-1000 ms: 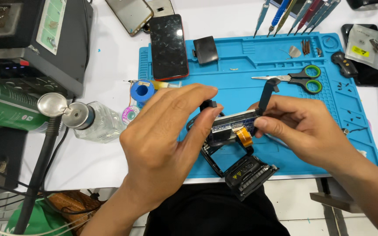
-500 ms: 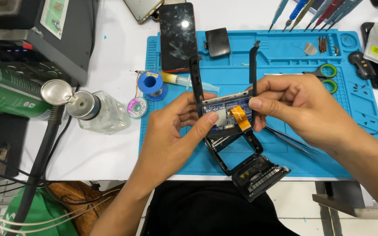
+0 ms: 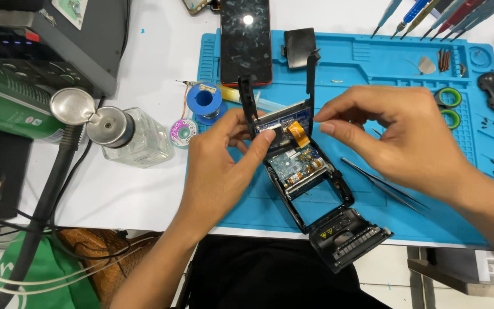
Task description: The person disassembles a black electronic device, likely a camera, on a blue work mat. They remove the back cover, disconnect a ribbon cable, and use a screwdriver to remove screws from the device's casing.
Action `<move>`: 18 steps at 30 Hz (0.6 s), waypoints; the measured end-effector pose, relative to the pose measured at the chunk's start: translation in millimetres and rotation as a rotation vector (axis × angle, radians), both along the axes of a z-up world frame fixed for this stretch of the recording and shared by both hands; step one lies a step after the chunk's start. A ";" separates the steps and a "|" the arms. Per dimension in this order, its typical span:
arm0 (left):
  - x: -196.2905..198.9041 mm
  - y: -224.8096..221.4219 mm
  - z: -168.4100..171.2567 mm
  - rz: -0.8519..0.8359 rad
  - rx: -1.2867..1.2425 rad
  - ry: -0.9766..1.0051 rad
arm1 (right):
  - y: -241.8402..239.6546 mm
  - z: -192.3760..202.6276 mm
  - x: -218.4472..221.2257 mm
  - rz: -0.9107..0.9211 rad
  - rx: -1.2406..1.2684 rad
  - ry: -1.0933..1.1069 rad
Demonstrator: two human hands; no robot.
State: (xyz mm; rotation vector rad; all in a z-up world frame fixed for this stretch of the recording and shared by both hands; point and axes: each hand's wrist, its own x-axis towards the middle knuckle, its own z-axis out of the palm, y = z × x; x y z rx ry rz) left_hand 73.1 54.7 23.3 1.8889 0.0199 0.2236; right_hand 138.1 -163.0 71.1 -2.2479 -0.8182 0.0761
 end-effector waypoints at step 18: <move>-1.1 0.3 -18.7 0.092 0.350 -0.331 | 18.9 -16.5 30.0 0.138 -0.072 0.253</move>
